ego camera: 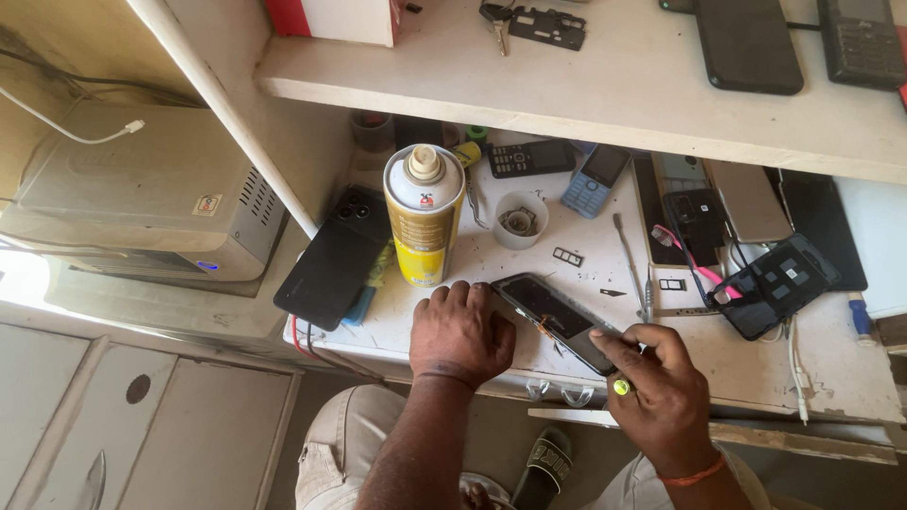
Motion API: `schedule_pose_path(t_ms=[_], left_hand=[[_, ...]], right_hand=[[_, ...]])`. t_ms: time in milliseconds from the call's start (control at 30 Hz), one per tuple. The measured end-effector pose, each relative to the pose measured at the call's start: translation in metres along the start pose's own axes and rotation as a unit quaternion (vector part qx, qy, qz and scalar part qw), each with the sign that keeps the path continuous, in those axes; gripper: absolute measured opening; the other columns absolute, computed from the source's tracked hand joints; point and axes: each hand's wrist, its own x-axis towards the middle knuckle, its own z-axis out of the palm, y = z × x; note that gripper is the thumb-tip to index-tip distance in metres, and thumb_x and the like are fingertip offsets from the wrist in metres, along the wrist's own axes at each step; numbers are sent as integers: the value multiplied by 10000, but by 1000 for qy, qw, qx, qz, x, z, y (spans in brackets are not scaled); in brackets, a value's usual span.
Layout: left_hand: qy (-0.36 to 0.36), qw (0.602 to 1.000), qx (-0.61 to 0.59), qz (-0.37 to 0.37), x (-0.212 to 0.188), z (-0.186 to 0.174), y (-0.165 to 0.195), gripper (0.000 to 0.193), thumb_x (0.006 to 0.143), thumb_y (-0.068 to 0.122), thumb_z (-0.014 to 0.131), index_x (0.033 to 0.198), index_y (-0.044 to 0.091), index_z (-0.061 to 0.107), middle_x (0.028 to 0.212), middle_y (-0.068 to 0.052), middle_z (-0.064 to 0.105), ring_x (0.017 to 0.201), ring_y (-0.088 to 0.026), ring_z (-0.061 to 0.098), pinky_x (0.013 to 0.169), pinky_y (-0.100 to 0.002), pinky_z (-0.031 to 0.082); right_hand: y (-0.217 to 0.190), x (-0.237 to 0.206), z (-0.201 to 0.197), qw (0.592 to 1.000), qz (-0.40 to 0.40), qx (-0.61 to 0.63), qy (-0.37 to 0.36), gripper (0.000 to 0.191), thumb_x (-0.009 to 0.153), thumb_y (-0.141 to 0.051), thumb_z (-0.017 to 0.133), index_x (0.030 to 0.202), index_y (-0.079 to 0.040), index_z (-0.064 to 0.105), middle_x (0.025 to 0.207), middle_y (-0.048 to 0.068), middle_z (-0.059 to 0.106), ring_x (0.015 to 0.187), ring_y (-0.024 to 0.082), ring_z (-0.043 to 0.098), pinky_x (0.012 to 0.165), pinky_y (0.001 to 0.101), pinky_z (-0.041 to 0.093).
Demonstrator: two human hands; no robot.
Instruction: The person repairs a disassembled smartphone at a workbench. They hold the phone body, use a screwdriver on its frame, pick up small screws and components, retrieve a small cup, and manipulate internal parts with their fingers and a tool while other phones and repair tools sit on the bench.
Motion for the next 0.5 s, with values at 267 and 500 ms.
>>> schedule_pose_path(t_ms=[267, 500], left_hand=[[19, 1000, 1, 7, 0, 0, -1, 266, 743, 264, 643, 941, 87, 631, 873, -100, 640, 849, -325, 626, 742, -481, 475], [41, 999, -5, 19, -1, 2, -2, 284, 743, 251, 634, 975, 86, 627, 876, -105, 644, 840, -328, 626, 735, -483, 475]], right_hand=[[2, 6, -2, 999, -34, -7, 3, 611, 660, 89, 693, 1212, -167, 750, 1069, 66, 622, 758, 180, 680, 671, 322, 564], [8, 9, 2, 999, -25, 32, 14, 525, 717, 86, 688, 1188, -138, 756, 1095, 67, 612, 790, 154, 674, 681, 301, 577]])
